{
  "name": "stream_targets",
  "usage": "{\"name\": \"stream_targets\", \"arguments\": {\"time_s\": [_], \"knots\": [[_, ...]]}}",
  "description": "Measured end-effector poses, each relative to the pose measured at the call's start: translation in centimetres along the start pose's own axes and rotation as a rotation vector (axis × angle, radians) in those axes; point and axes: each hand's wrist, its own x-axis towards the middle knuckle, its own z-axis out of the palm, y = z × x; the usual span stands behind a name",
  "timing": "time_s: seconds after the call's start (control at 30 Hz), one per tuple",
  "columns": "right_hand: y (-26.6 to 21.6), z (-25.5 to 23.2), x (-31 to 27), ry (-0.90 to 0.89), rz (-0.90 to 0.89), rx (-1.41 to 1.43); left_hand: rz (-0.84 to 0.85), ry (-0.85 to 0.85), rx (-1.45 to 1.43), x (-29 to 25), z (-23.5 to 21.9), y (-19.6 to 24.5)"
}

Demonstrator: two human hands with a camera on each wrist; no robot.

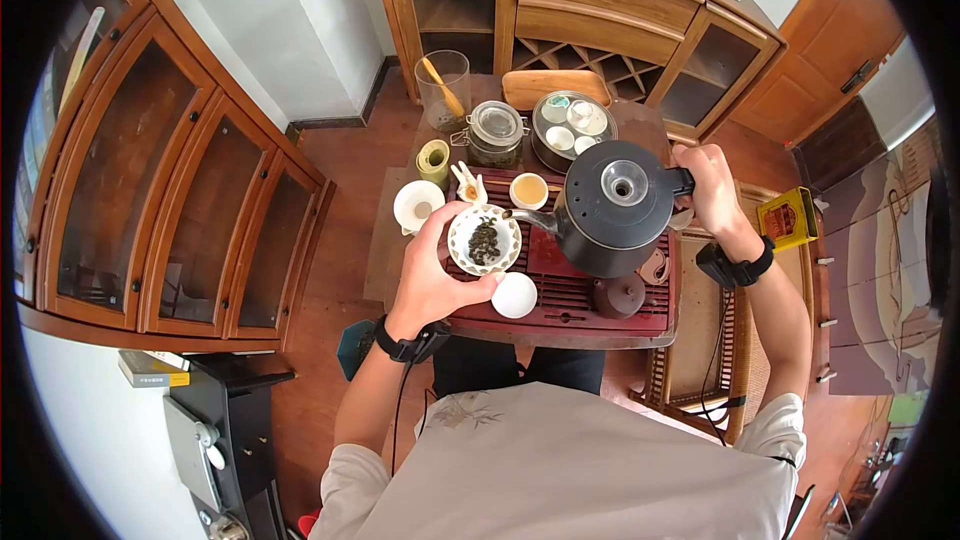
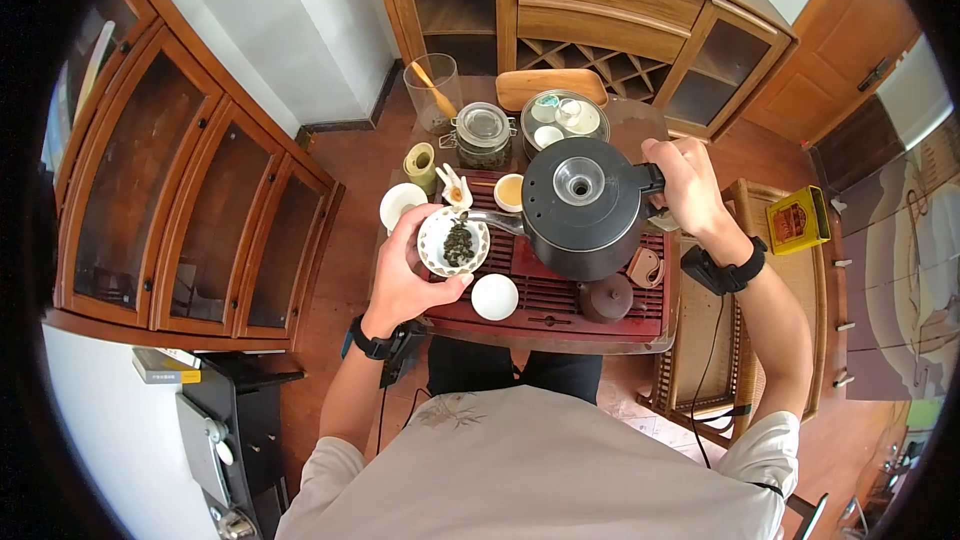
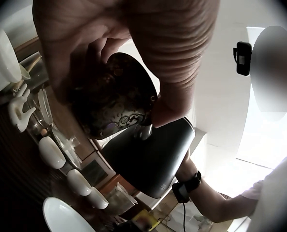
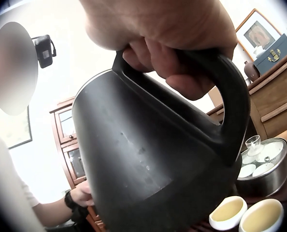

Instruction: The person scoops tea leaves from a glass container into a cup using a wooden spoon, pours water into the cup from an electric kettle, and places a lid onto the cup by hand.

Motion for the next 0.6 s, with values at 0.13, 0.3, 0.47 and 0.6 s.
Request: {"name": "stream_targets", "arguments": {"time_s": [0.13,0.3,0.47,0.6], "knots": [[0.0,0.1,-0.2,0.008,-0.006,-0.041,0.018,0.001,0.007,0.0,0.1,0.2],[-0.7,0.5,-0.8,-0.002,-0.012,-0.164,0.083,0.03,0.04,0.1,0.2,-0.1],[-0.8,0.5,-0.8,-0.003,-0.066,-0.251,0.008,-0.024,0.058,0.1,0.1,0.4],[-1.1,0.4,-0.7,-0.009,-0.112,-0.332,-0.009,-0.024,0.035,0.1,0.4,0.5]]}}
